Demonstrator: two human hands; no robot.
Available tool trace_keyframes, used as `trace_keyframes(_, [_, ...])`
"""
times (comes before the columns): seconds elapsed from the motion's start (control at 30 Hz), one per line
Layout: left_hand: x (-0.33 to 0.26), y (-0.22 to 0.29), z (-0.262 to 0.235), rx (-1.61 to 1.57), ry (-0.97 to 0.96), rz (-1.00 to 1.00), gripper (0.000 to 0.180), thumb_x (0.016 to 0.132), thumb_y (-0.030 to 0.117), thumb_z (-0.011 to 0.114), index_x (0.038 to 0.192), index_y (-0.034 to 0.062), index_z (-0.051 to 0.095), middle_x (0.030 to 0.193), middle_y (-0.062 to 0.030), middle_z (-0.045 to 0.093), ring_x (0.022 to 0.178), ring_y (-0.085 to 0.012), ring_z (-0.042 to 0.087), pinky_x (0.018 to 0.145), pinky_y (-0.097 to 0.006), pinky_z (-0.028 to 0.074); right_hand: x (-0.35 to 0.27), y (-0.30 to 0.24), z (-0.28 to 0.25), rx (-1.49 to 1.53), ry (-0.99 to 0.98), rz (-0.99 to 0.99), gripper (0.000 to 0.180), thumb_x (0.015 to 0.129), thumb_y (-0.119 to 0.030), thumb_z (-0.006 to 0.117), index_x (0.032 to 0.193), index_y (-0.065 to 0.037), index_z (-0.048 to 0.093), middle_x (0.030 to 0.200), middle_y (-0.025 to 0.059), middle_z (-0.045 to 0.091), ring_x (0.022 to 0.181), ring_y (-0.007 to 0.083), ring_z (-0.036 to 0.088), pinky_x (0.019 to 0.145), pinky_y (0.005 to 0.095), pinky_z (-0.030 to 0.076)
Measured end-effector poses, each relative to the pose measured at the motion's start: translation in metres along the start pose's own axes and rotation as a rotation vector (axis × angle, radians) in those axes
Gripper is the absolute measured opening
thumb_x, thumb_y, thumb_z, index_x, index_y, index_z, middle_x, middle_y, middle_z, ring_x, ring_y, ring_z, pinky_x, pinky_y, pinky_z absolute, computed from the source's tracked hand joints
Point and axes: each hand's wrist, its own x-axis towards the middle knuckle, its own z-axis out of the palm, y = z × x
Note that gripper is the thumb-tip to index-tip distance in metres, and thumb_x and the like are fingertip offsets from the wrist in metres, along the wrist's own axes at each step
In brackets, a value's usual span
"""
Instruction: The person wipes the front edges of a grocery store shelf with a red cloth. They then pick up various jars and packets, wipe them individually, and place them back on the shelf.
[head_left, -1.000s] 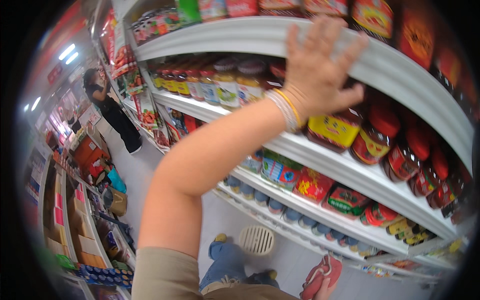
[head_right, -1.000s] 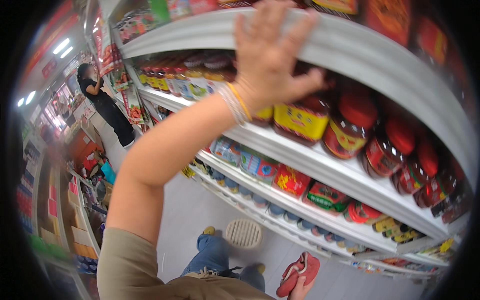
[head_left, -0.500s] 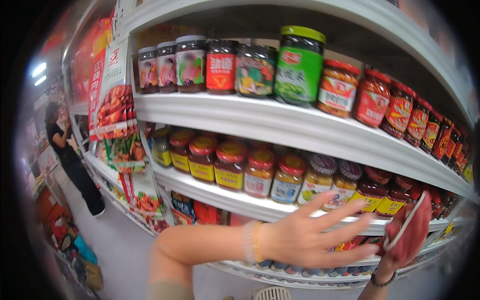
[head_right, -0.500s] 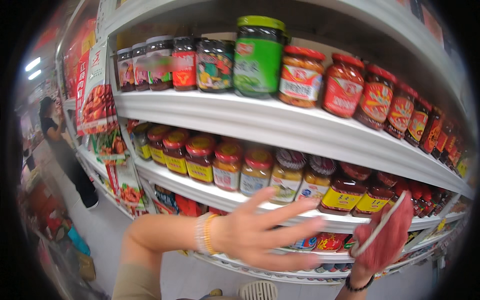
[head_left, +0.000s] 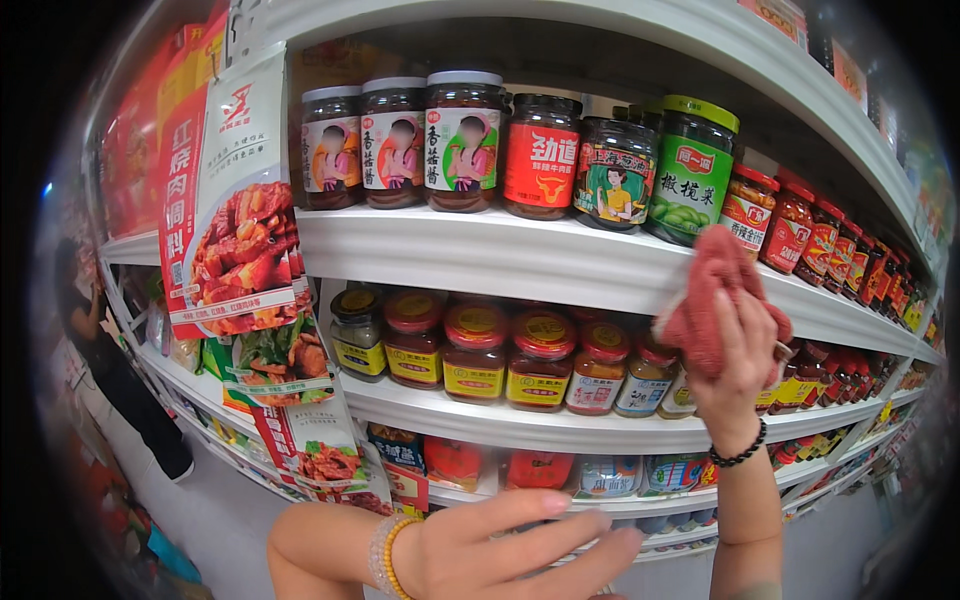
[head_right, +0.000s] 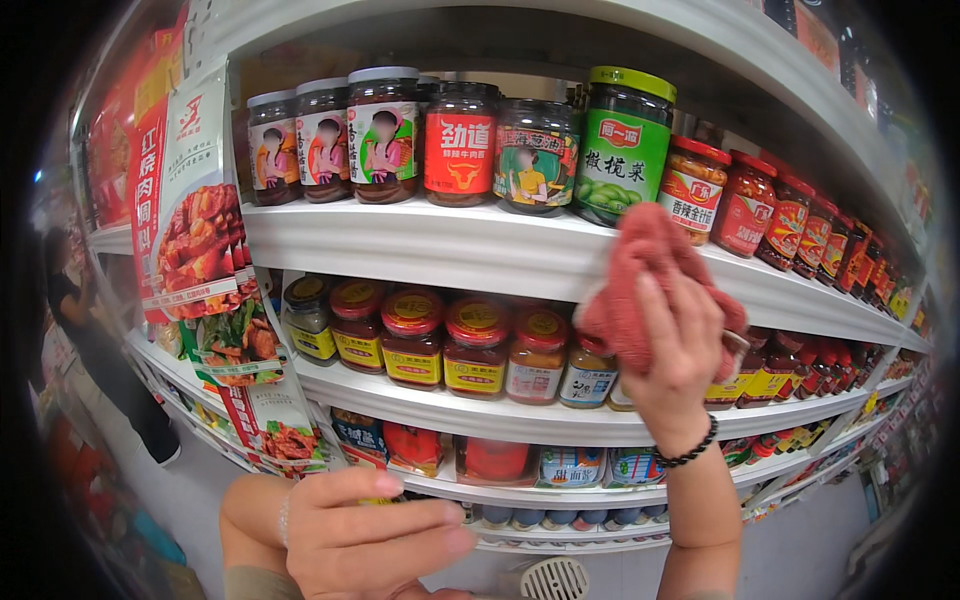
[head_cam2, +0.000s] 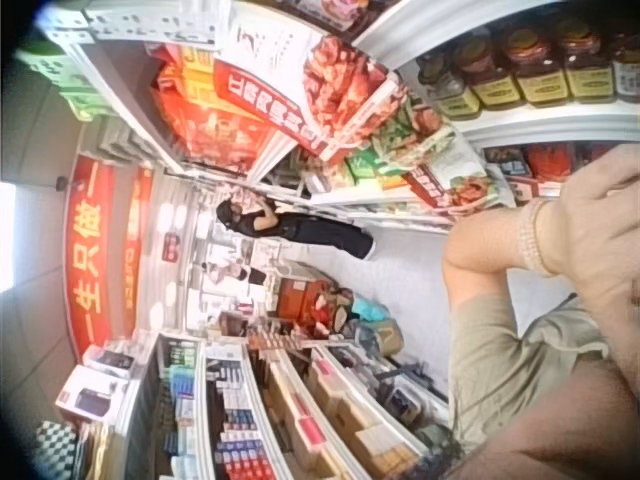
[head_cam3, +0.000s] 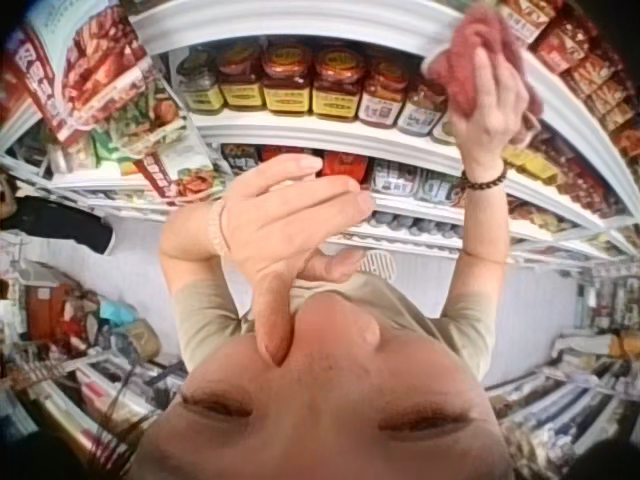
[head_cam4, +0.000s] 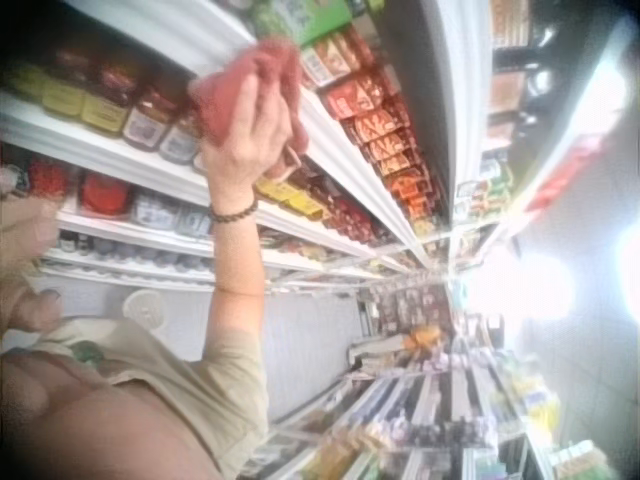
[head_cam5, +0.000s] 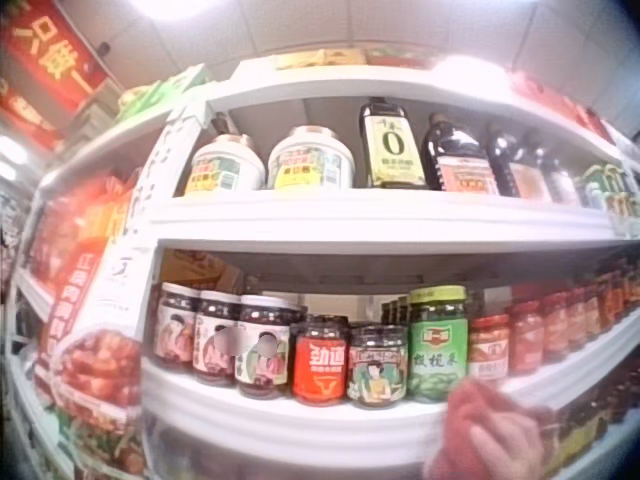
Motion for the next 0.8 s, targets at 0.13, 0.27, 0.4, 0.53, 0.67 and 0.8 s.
trace_keyframes(0.13, [-0.009,0.008,-0.024,-0.025,-0.149,-0.032,0.086,0.079,0.011,0.067,0.143,0.0303,0.013,0.104,-0.0138,0.065,0.085,-0.0254,0.066,0.082,-0.043,0.050,0.025,-0.036,0.014,0.151,-0.095,-0.182,0.059,0.060,-0.007,0.072,0.118,-0.009,0.062,0.119,0.0131,0.059,0.102,0.0309,0.057,0.086,0.0398,0.047])
trace_keyframes(0.27, [-0.033,0.000,-0.026,0.256,-0.169,0.016,0.092,0.070,0.036,0.079,0.137,-0.0016,0.028,0.125,-0.0270,0.050,0.105,-0.0311,0.059,0.088,-0.042,0.046,0.018,-0.055,0.012,0.684,-0.065,-0.136,0.067,0.058,-0.015,0.081,0.117,0.000,0.054,0.103,0.0181,0.061,0.083,0.0346,0.062,0.074,0.0413,0.051])
trace_keyframes(0.4, [-0.071,0.017,0.001,0.024,-0.051,-0.575,0.103,0.069,0.030,0.082,0.146,0.0152,0.014,0.143,-0.0296,0.021,0.128,-0.0413,0.037,0.100,-0.048,0.039,-0.001,-0.098,-0.013,1.161,-0.314,-0.167,0.059,0.067,-0.030,0.080,0.111,0.000,0.053,0.102,0.0179,0.061,0.082,0.0332,0.062,0.070,0.0401,0.050])
trace_keyframes(0.53, [-0.122,0.054,0.047,-0.982,0.647,-1.175,0.076,0.084,0.044,0.060,0.143,0.0120,0.024,0.138,-0.0126,0.035,0.127,-0.0276,0.039,0.109,-0.043,0.027,-0.014,-0.116,-0.034,1.141,-0.548,-0.220,0.052,0.072,-0.036,0.076,0.110,-0.006,0.056,0.102,0.0097,0.058,0.091,0.0284,0.057,0.078,0.0394,0.043])
trace_keyframes(0.67, [-0.121,0.082,0.054,-1.071,0.499,-1.315,0.071,0.079,0.016,0.068,0.139,0.0153,0.030,0.117,-0.0147,0.054,0.105,-0.0261,0.056,0.095,-0.042,0.044,-0.008,-0.106,-0.043,0.893,-0.634,-0.316,0.054,0.072,-0.048,0.071,0.108,-0.009,0.059,0.102,0.0052,0.058,0.094,0.0248,0.056,0.080,0.0420,0.038])
trace_keyframes(0.8, [-0.161,0.090,0.038,-0.434,0.195,-1.111,0.067,0.082,0.004,0.066,0.137,0.0048,0.028,0.121,-0.0164,0.052,0.110,-0.0255,0.055,0.094,-0.038,0.047,0.047,-0.080,-0.027,0.569,-0.291,-0.239,0.051,0.072,-0.046,0.071,0.104,-0.008,0.062,0.099,0.0070,0.059,0.095,0.0258,0.055,0.080,0.0419,0.037])
